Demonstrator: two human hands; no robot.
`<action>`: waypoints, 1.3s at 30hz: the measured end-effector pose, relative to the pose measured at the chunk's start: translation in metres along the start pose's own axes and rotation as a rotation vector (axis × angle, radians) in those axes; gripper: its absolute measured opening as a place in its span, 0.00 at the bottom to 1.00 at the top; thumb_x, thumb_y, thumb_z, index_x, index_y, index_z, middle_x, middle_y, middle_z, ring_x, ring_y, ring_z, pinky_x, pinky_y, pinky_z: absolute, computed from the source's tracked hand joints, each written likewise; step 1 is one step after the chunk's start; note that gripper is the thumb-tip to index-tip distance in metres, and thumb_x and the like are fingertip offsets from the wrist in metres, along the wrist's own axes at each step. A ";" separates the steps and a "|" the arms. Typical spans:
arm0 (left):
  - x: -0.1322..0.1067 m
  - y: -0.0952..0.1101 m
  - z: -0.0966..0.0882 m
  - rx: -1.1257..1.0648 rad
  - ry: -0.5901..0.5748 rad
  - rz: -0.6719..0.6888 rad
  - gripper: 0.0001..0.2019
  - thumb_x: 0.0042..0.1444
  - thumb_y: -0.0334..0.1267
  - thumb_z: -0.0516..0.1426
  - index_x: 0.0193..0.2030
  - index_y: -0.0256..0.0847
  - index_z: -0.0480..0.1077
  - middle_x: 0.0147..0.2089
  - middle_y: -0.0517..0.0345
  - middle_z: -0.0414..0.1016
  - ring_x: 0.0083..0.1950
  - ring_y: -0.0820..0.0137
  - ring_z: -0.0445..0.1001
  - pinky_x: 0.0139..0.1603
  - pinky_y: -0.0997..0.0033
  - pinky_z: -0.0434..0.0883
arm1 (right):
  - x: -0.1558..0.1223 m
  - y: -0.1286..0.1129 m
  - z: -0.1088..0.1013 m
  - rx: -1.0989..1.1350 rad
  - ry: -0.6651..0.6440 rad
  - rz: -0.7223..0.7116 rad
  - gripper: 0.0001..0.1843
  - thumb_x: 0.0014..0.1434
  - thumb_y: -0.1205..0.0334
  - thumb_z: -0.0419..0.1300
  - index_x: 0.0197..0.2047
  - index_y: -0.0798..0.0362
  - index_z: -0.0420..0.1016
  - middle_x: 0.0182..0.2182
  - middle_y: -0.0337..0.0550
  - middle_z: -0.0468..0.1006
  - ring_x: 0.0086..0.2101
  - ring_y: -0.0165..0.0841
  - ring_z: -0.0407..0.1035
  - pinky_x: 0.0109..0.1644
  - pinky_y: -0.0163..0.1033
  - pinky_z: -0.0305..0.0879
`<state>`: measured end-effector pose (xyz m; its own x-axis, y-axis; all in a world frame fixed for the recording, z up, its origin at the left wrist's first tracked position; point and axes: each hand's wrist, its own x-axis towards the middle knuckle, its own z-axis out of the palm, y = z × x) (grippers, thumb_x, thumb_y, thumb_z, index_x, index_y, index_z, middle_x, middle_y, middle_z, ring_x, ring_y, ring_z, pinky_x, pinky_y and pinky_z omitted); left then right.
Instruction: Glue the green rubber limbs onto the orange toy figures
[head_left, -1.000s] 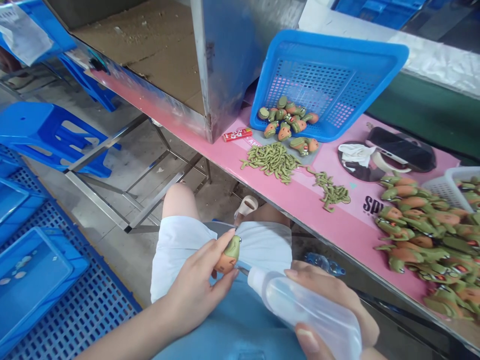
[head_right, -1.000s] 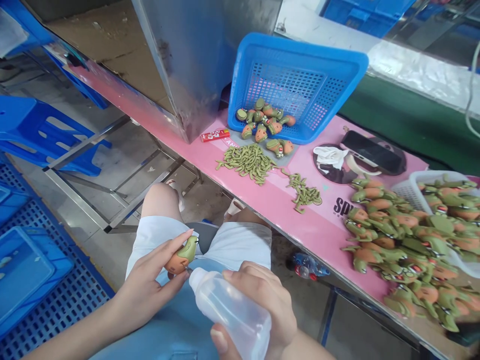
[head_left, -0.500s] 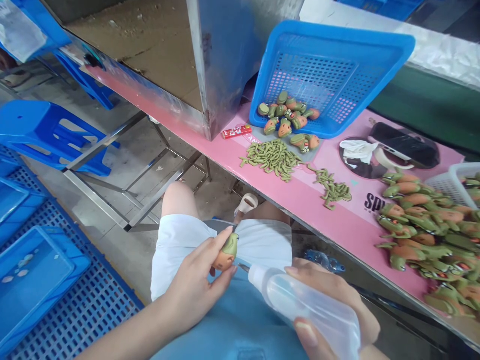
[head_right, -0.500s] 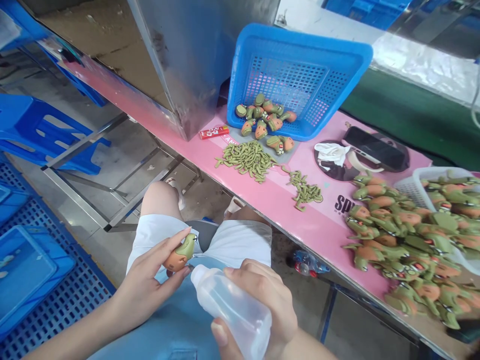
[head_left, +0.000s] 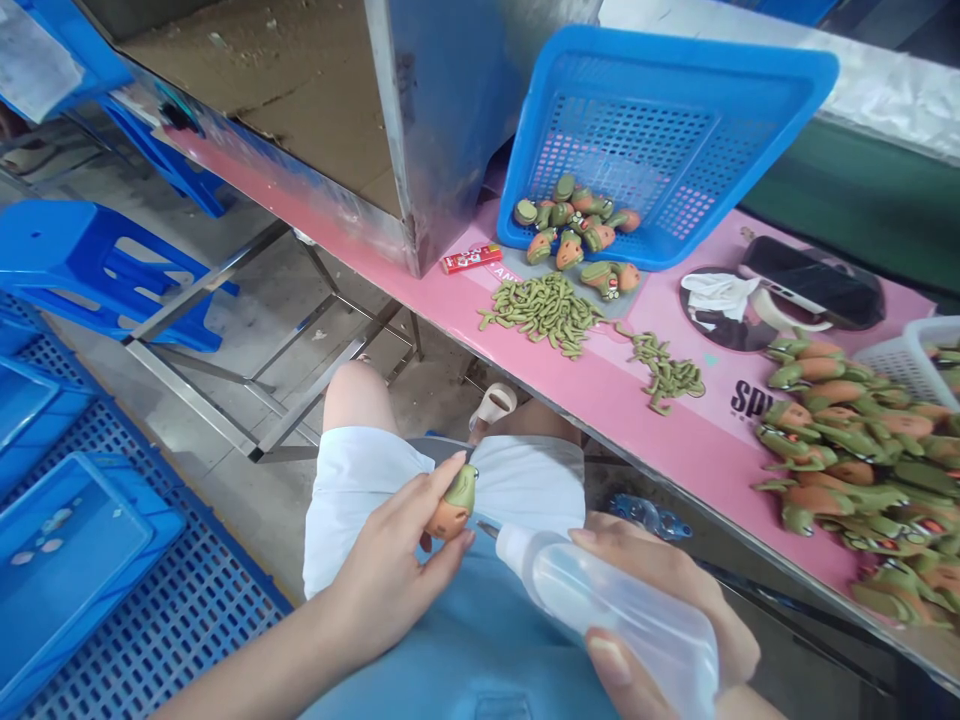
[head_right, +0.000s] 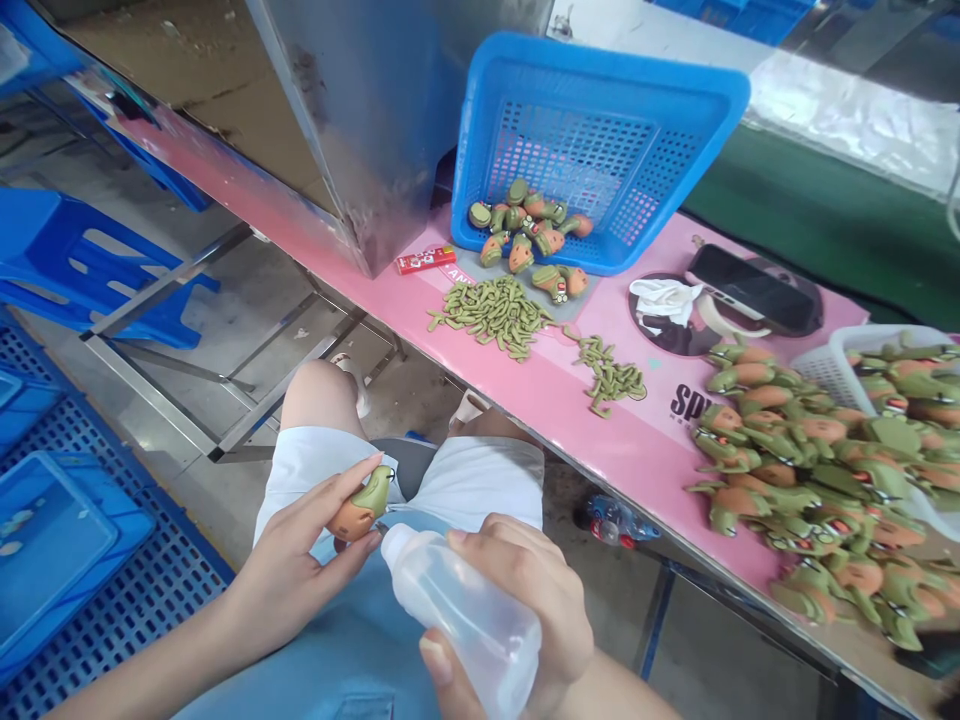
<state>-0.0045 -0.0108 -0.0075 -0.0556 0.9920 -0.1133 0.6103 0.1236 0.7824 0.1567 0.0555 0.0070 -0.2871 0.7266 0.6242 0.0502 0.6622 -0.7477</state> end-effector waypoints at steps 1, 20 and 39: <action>0.000 -0.001 0.001 -0.002 0.005 0.004 0.22 0.54 0.31 0.50 0.57 0.40 0.57 0.33 0.59 0.72 0.29 0.74 0.68 0.31 0.78 0.69 | 0.000 0.000 -0.001 0.000 -0.008 -0.003 0.11 0.59 0.60 0.54 0.43 0.56 0.67 0.17 0.38 0.64 0.13 0.32 0.56 0.12 0.38 0.53; 0.005 -0.001 0.000 0.020 -0.033 -0.046 0.24 0.53 0.32 0.48 0.58 0.44 0.58 0.35 0.57 0.73 0.34 0.70 0.72 0.35 0.72 0.72 | 0.006 -0.003 -0.006 -0.138 -0.165 -0.027 0.08 0.60 0.61 0.52 0.39 0.57 0.66 0.17 0.38 0.66 0.16 0.32 0.65 0.16 0.34 0.62; 0.023 -0.054 0.006 -0.238 0.114 -0.412 0.31 0.50 0.55 0.50 0.58 0.41 0.61 0.47 0.56 0.77 0.47 0.63 0.75 0.41 0.73 0.74 | 0.014 0.097 -0.059 0.087 0.313 0.587 0.21 0.41 0.50 0.64 0.33 0.52 0.61 0.25 0.40 0.72 0.25 0.34 0.68 0.25 0.34 0.63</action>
<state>-0.0337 0.0057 -0.0563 -0.3484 0.8542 -0.3858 0.3224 0.4957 0.8064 0.2139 0.1407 -0.0433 0.0560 0.9893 0.1350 0.0328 0.1333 -0.9905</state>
